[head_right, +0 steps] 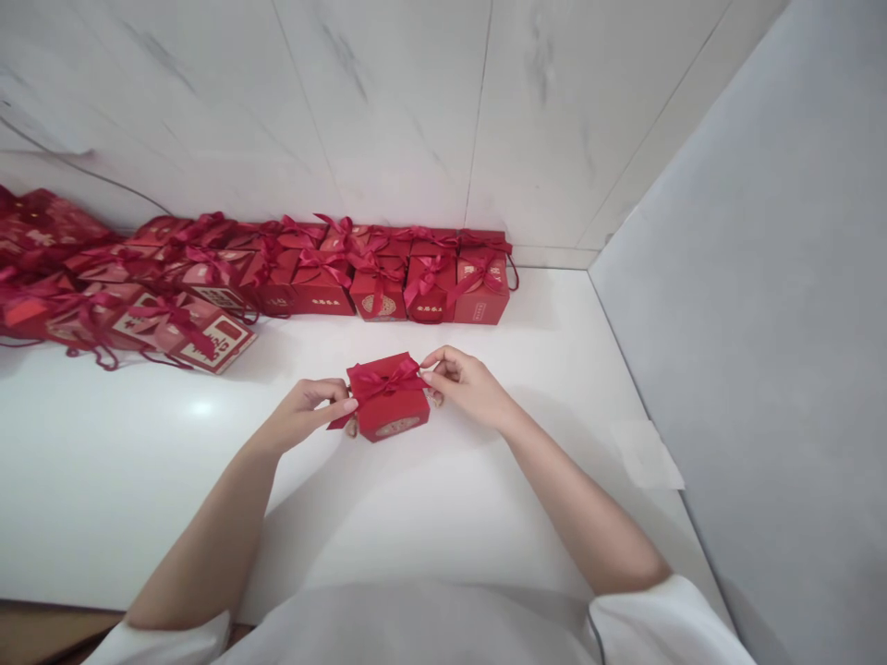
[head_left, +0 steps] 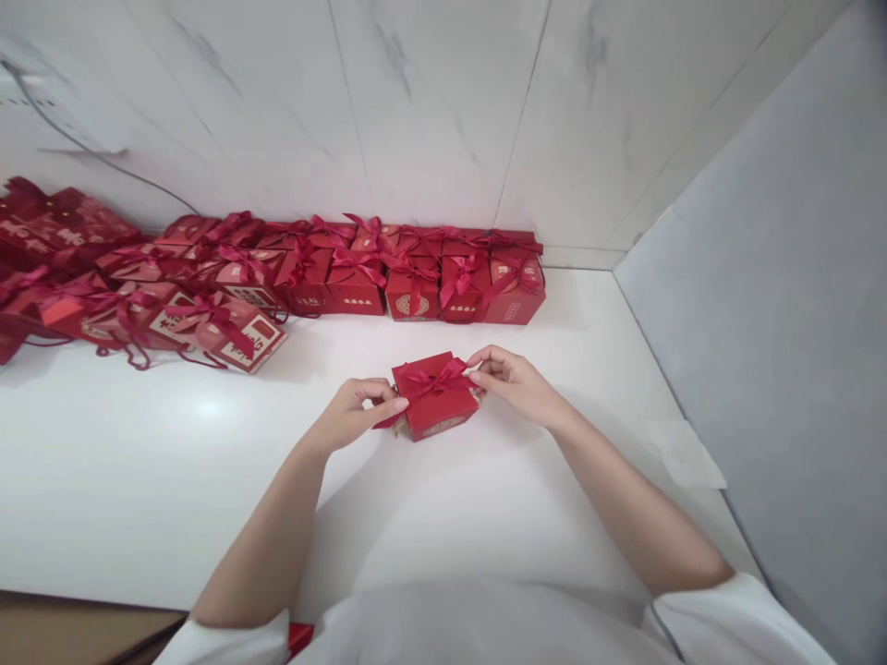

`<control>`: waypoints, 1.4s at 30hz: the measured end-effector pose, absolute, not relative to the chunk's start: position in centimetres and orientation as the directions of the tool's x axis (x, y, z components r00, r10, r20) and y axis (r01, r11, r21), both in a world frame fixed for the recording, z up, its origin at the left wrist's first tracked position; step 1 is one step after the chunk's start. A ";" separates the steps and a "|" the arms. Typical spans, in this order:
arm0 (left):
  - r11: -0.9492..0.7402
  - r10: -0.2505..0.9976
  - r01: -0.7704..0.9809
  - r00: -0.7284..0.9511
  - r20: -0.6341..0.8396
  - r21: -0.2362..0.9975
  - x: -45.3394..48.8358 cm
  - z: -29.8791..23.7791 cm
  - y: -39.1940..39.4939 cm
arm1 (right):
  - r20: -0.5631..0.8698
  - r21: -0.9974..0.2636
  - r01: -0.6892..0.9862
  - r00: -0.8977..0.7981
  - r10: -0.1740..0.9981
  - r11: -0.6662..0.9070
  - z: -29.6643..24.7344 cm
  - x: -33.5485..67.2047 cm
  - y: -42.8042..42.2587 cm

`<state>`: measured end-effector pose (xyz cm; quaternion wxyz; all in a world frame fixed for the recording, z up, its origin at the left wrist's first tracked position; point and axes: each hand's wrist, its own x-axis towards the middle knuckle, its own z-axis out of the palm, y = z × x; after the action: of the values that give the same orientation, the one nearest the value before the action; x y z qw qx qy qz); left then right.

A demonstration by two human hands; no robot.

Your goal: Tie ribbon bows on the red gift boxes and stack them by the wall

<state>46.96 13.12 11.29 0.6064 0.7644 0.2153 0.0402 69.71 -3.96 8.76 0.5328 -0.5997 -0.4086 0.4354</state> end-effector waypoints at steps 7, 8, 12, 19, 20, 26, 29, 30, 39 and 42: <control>-0.098 0.347 0.266 0.912 -0.218 0.959 46.3 11.9 13.9 | -0.119 -0.993 -0.013 0.072 0.990 -0.118 12.1 70.1 -5.5; -0.120 0.310 0.278 0.923 -0.230 0.953 46.3 12.0 13.9 | -0.136 -0.991 0.008 0.022 0.990 -0.136 12.4 70.1 -5.7; -0.190 0.161 0.304 0.948 -0.276 0.933 46.3 12.0 14.0 | -0.190 -0.977 0.114 -0.087 0.978 -0.180 12.4 70.1 -6.1; -0.381 0.156 0.387 0.922 -0.354 0.840 45.7 11.2 14.8 | -0.237 -0.959 0.177 -0.079 0.968 -0.220 12.6 70.4 -6.1; -0.420 0.213 0.414 0.910 -0.356 0.807 45.4 11.0 14.8 | -0.255 -0.950 0.198 -0.048 0.966 -0.241 12.8 70.5 -6.1; -0.634 0.444 0.432 0.882 -0.156 0.641 45.5 9.4 12.6 | 0.066 -0.980 0.194 0.153 0.986 0.036 10.7 71.7 -5.3; -0.617 0.381 0.323 0.920 -0.086 0.718 46.9 8.4 11.8 | 0.316 -0.941 0.207 0.258 0.913 0.267 7.7 71.6 -4.3; -0.609 0.367 0.287 0.928 -0.059 0.739 47.3 8.0 11.8 | 0.332 -0.939 0.189 0.277 0.902 0.288 6.8 71.3 -4.1; -0.706 0.344 0.164 0.930 0.131 0.689 49.5 4.9 14.0 | 0.125 -0.992 0.029 0.122 0.985 0.122 4.0 69.5 -3.0; -0.663 0.364 0.141 0.919 0.153 0.735 49.5 4.5 14.3 | 0.129 -0.989 0.091 0.174 0.976 0.114 3.6 69.7 -2.7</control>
<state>49.48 14.30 4.53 0.3858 0.9003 0.1401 0.1449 69.65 -2.68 3.62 0.5521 -0.5311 -0.5024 0.4010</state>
